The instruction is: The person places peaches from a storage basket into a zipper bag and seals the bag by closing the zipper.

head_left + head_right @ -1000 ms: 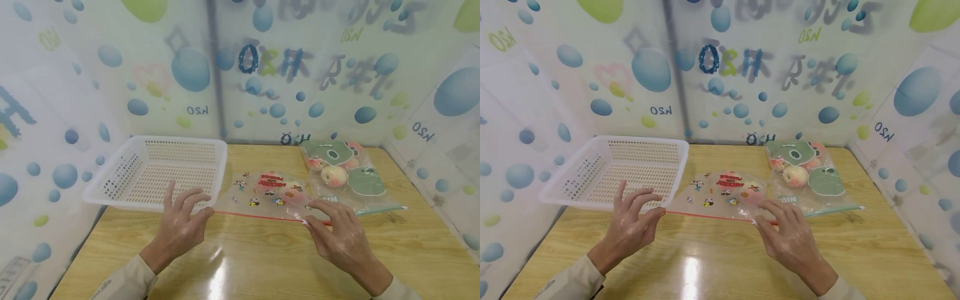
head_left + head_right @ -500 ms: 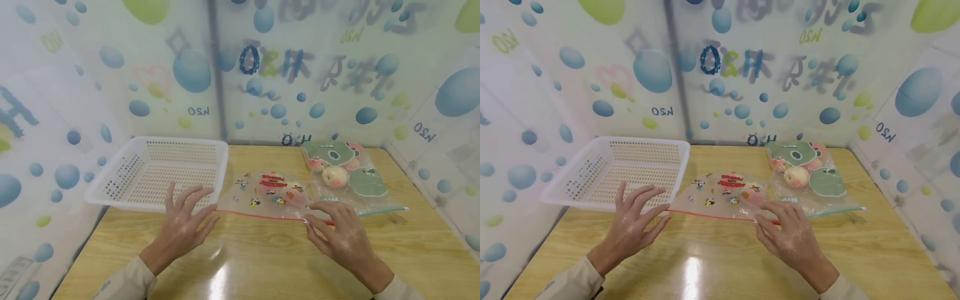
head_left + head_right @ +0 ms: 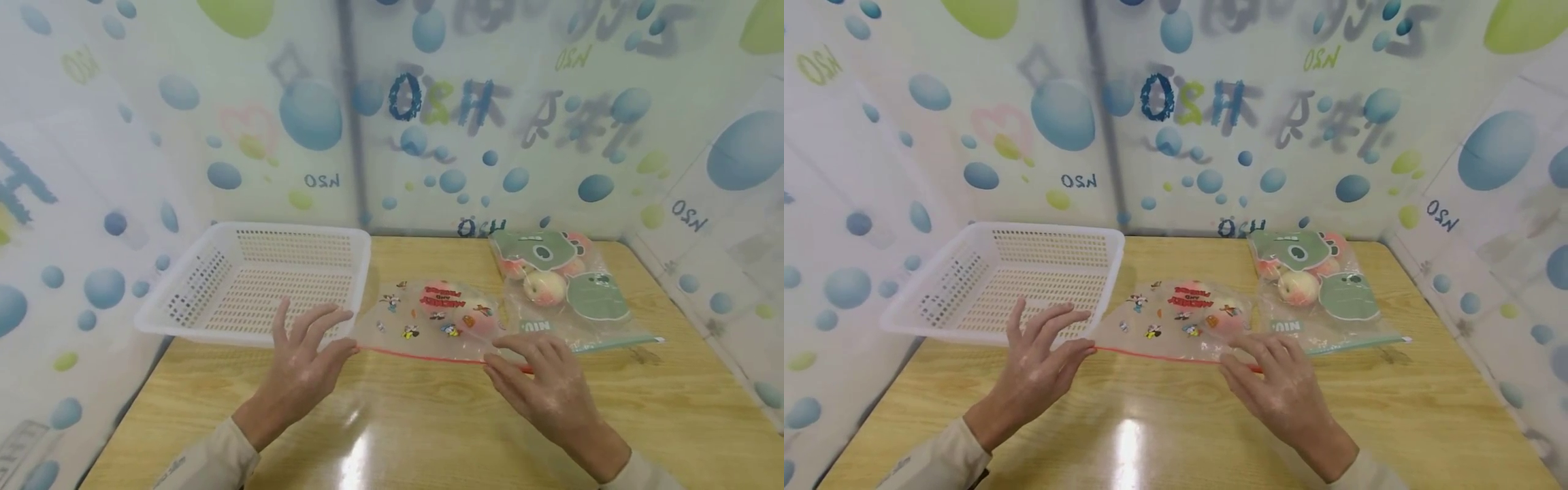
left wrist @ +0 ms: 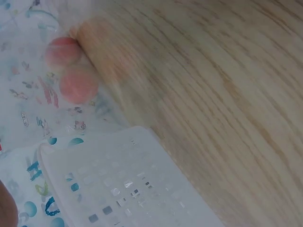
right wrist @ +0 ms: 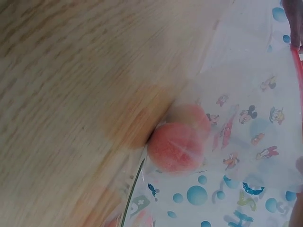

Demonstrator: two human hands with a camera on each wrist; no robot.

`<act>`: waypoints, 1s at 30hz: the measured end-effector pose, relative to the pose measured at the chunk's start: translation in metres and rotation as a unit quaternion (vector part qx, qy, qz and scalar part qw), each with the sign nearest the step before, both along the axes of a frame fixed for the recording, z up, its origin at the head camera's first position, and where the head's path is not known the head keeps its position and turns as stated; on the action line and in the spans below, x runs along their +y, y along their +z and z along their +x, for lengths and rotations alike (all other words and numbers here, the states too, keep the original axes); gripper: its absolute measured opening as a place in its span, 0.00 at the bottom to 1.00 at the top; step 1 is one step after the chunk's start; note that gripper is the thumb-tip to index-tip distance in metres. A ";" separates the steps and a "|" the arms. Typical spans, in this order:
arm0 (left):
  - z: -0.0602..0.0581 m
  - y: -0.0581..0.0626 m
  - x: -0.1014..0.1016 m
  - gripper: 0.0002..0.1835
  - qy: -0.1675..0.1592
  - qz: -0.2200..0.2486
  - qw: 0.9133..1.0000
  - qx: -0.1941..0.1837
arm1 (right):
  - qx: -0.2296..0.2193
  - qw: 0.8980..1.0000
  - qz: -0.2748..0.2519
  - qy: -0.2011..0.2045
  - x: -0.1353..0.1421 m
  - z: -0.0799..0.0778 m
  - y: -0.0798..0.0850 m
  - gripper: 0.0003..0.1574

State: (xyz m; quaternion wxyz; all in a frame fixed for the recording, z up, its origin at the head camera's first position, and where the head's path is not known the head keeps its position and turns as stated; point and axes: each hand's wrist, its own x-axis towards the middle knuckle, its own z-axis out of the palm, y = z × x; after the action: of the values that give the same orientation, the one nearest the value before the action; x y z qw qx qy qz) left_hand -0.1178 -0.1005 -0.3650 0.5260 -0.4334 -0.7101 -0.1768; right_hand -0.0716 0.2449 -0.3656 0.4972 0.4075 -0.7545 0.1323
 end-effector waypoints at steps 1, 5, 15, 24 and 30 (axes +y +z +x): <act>0.001 0.000 0.000 0.16 0.000 0.000 1.000 0.004 | 0.005 1.000 0.000 -0.002 0.000 0.000 0.000 0.22; 0.003 -0.001 0.001 0.17 0.005 -0.002 1.000 0.019 | 0.002 1.000 0.002 -0.016 0.004 0.000 -0.003 0.23; 0.003 -0.004 -0.001 0.18 0.016 0.001 1.000 0.016 | -0.021 0.999 -0.006 -0.047 0.018 0.001 -0.011 0.24; 0.004 -0.008 -0.005 0.17 0.027 -0.005 1.000 0.010 | -0.003 0.999 -0.029 -0.037 0.023 0.005 -0.008 0.24; 0.003 -0.008 -0.007 0.18 0.030 -0.010 0.999 0.003 | 0.006 0.999 -0.040 -0.035 0.029 0.009 -0.004 0.24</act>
State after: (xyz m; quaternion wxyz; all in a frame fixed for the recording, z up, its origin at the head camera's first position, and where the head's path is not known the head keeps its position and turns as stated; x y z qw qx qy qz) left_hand -0.1147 -0.1077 -0.3735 0.5290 -0.4171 -0.7231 -0.1526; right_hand -0.0626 0.2738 -0.3700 0.5219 0.3615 -0.7594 0.1423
